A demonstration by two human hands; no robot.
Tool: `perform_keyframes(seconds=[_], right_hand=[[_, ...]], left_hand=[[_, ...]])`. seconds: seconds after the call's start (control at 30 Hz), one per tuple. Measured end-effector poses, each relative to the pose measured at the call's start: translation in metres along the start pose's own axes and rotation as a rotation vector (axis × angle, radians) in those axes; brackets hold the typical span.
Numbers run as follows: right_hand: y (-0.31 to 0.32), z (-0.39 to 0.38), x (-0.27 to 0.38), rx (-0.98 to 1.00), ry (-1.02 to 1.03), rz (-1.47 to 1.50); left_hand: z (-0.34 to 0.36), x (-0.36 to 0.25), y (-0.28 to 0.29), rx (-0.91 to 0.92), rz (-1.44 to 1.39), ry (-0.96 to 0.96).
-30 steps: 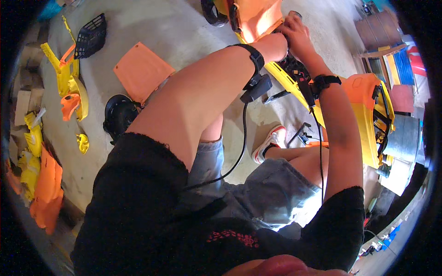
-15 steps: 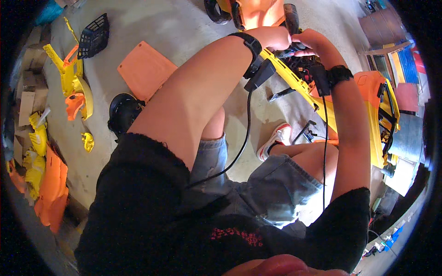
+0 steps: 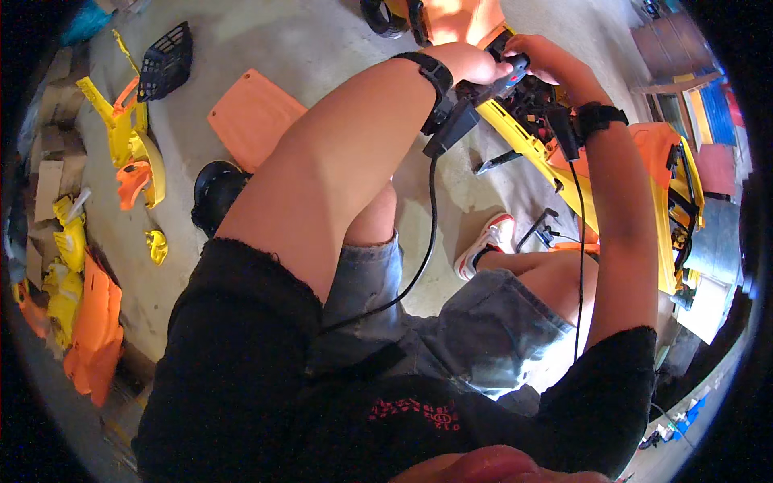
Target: Repairing a yellow scooter using an electric drill to remove or install internal components.
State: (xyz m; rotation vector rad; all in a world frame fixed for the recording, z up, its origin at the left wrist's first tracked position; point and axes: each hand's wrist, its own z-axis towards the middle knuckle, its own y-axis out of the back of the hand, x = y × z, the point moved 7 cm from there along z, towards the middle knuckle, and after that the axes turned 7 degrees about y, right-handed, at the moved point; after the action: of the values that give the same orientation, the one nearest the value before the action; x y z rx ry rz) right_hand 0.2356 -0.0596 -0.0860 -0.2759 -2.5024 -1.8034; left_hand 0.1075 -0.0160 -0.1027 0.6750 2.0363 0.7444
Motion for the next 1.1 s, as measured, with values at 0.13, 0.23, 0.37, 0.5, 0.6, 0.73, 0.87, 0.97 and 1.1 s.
perform_keyframes(seconds=[0.13,0.23,0.37,0.5,0.6,0.73,0.87,0.97,1.1], right_hand=[[0.019,-0.003,0.033,-0.159,0.146,0.193],[0.018,-0.027,0.019,-0.398,-0.234,0.570],[0.001,-0.024,0.011,-0.283,-0.654,0.721],[0.011,-0.006,0.042,-0.208,-0.536,0.127],[0.010,-0.004,0.040,-0.252,-0.494,-0.086],[-0.001,-0.007,0.018,-0.218,-0.462,-0.029],[0.005,-0.011,0.017,-0.223,-0.316,0.017],[0.007,-0.013,0.031,-0.185,-0.096,0.001],[0.011,-0.021,0.028,-0.263,-0.038,-0.323]], left_hand=[[0.003,0.003,-0.026,0.124,-0.246,-0.088],[-0.005,-0.015,-0.056,0.306,-0.592,0.115],[0.008,-0.026,-0.065,0.246,-0.761,-0.094],[0.010,-0.025,-0.074,0.334,-0.769,0.113],[0.002,-0.030,-0.070,0.459,-0.742,-0.013],[-0.008,-0.023,-0.027,0.153,0.070,-0.165],[-0.003,0.006,0.013,-0.382,0.263,-0.052],[-0.005,-0.003,0.012,-0.447,0.139,-0.157],[-0.001,-0.025,-0.003,-0.413,0.065,-0.299]])
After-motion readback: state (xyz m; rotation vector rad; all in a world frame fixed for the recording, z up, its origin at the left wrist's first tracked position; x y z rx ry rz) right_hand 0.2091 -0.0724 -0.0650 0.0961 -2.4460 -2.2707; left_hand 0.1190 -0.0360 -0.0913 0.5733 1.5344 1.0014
